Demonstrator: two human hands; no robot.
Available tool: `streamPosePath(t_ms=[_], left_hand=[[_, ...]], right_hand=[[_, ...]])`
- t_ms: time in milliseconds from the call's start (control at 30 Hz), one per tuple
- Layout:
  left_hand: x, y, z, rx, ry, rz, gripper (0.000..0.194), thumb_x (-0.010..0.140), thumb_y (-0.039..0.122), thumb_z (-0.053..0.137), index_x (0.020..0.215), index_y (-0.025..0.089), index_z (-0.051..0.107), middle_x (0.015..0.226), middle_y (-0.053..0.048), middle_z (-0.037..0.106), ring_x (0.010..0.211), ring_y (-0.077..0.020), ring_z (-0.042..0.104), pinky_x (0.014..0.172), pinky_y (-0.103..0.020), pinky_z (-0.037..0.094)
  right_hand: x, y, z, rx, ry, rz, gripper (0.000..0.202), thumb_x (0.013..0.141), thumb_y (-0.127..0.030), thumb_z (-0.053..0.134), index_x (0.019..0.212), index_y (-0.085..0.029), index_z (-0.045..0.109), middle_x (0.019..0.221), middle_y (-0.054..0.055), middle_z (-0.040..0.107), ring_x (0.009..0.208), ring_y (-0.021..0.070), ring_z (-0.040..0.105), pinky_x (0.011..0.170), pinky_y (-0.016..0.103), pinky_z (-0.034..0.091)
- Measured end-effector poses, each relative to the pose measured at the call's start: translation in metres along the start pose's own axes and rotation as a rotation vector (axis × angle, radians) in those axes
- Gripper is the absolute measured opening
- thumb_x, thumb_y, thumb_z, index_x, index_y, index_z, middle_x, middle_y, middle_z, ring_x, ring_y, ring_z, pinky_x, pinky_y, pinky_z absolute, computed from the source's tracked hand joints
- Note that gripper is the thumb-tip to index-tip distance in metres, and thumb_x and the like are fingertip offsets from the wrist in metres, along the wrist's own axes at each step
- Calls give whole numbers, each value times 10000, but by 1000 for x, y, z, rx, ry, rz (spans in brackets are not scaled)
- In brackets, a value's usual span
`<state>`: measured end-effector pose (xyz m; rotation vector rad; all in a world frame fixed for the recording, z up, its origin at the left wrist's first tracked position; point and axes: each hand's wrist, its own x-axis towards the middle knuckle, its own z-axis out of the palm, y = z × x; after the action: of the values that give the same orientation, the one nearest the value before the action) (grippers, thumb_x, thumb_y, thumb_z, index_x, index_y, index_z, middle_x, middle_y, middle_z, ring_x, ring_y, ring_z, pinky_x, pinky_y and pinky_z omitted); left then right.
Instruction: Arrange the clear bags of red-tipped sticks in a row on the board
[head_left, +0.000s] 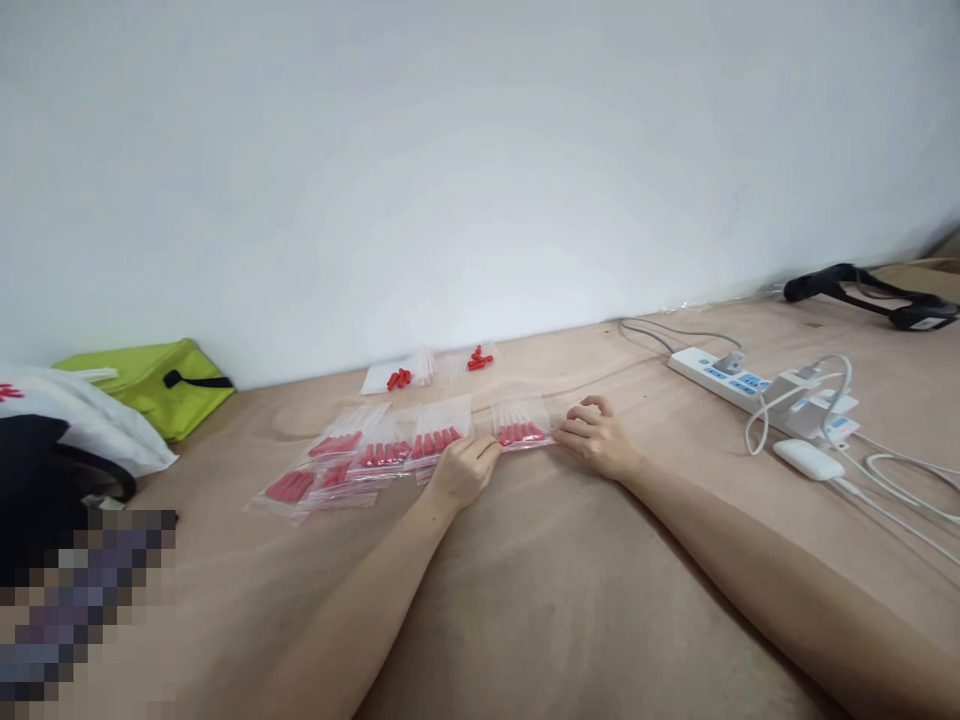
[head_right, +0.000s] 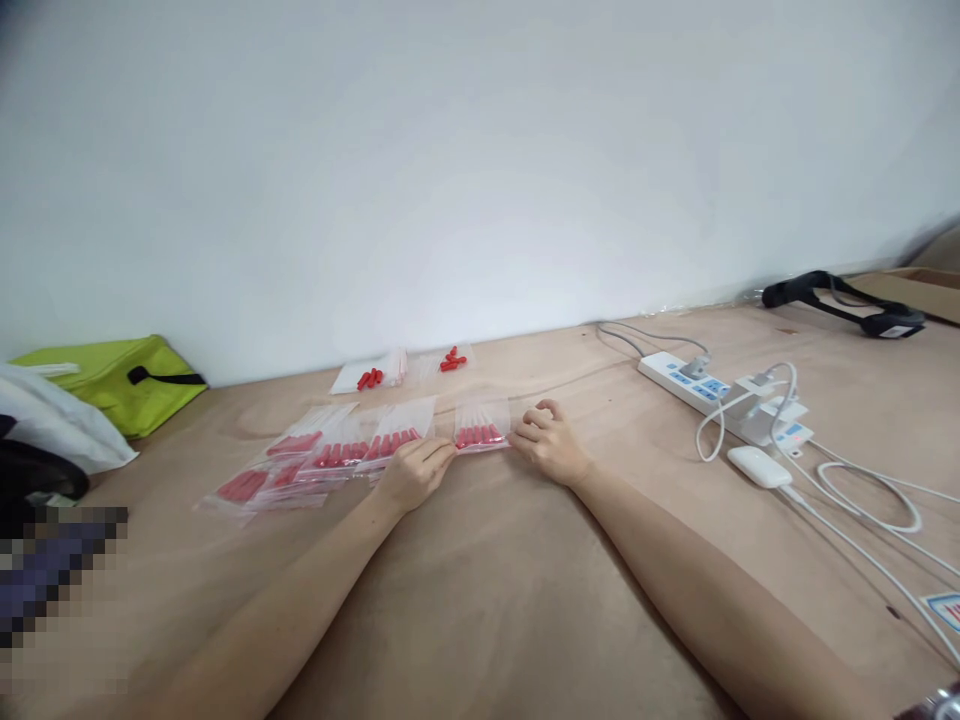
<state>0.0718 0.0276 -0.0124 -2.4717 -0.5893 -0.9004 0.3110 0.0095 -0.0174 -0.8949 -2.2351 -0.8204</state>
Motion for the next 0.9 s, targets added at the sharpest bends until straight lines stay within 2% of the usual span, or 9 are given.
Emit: streamPosePath(t_ms=[100, 333, 533, 633, 767, 900], left_hand=[[0, 1, -2, -17, 14, -48, 145, 820, 128, 425, 764, 139, 559, 718, -31, 625, 667, -126, 592, 607, -243, 478], [-1, 0, -7, -92, 14, -132, 143, 812, 139, 435, 747, 151, 563, 726, -26, 629, 678, -118, 594, 621, -236, 489], [5, 1, -6, -39, 51, 2, 137, 808, 153, 462, 853, 154, 592, 833, -39, 643, 745, -127, 603, 657, -249, 505], [11, 3, -6, -37, 59, 59, 115, 793, 143, 490, 824, 147, 601, 801, -27, 644, 739, -128, 597, 662, -247, 510], [13, 3, -6, -29, 53, 90, 132, 795, 129, 475, 771, 141, 604, 740, -20, 638, 706, -128, 590, 637, -248, 511], [11, 3, -4, -40, 70, 73, 118, 776, 116, 491, 735, 140, 599, 721, -20, 636, 699, -130, 588, 634, -252, 507]], right_hand=[[-1, 0, -2, -1, 31, -47, 132, 845, -176, 457, 846, -187, 589, 709, -13, 611, 744, 110, 473, 818, 327, 272], [1, -1, -4, -43, 93, -90, 180, 851, -130, 419, 771, -175, 575, 669, -14, 597, 733, 103, 482, 843, 327, 278], [4, -6, -4, -21, 55, -31, 201, 848, -128, 395, 739, -178, 555, 649, -21, 578, 736, 103, 481, 863, 348, 237], [5, -10, -3, 18, 30, 23, 212, 840, -127, 393, 712, -183, 551, 646, -21, 575, 727, 101, 478, 865, 347, 227], [7, -12, -3, 64, 6, 72, 183, 827, -147, 428, 707, -191, 559, 651, -23, 582, 727, 101, 474, 871, 347, 218], [9, -15, -1, 87, 3, 43, 162, 830, -161, 440, 747, -200, 574, 668, -20, 590, 741, 107, 473, 877, 356, 214]])
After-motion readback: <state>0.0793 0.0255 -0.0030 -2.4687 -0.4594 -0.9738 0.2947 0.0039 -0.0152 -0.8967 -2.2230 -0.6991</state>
